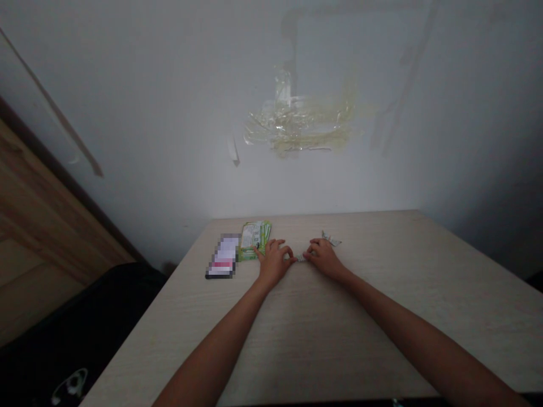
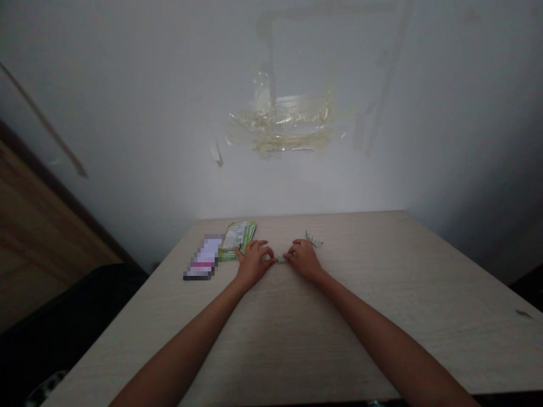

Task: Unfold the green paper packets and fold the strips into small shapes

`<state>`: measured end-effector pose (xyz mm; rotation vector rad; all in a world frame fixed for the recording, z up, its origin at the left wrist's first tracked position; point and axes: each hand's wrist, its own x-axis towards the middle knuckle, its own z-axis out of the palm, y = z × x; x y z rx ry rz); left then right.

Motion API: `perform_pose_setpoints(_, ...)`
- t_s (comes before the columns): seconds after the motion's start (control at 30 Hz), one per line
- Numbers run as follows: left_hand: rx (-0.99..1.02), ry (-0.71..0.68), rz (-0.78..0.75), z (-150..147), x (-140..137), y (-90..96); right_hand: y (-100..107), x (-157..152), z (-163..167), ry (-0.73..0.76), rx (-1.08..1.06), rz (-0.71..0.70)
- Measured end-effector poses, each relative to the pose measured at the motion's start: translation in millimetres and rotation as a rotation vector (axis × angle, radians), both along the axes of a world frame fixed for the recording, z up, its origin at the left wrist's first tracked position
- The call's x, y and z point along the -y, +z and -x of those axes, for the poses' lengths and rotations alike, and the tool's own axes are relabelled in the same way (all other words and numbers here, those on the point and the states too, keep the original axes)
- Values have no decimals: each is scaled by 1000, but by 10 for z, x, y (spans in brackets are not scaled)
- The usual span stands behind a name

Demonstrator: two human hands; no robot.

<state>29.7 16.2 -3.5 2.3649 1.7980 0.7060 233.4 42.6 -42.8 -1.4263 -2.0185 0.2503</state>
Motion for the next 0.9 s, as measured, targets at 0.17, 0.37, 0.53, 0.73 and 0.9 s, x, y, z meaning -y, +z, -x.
perform_pose_setpoints(0.17,52,-14,-6,26,21,3,-9,-18,-48,30,-18,-5)
perform_pose_setpoints(0.37,81,-51,-7,28,52,31,29,10,-37,53,-8,2)
perform_pose_setpoints(0.53,69,-26,14,21,34,28,13,-7,-28,36,0,2)
perform_pose_setpoints(0.73,13,20,57,34,14,41,31,-8,-15,37,22,14)
perform_pose_setpoints(0.9,-26,38,95,56,-7,36,90,28,10,40,37,22)
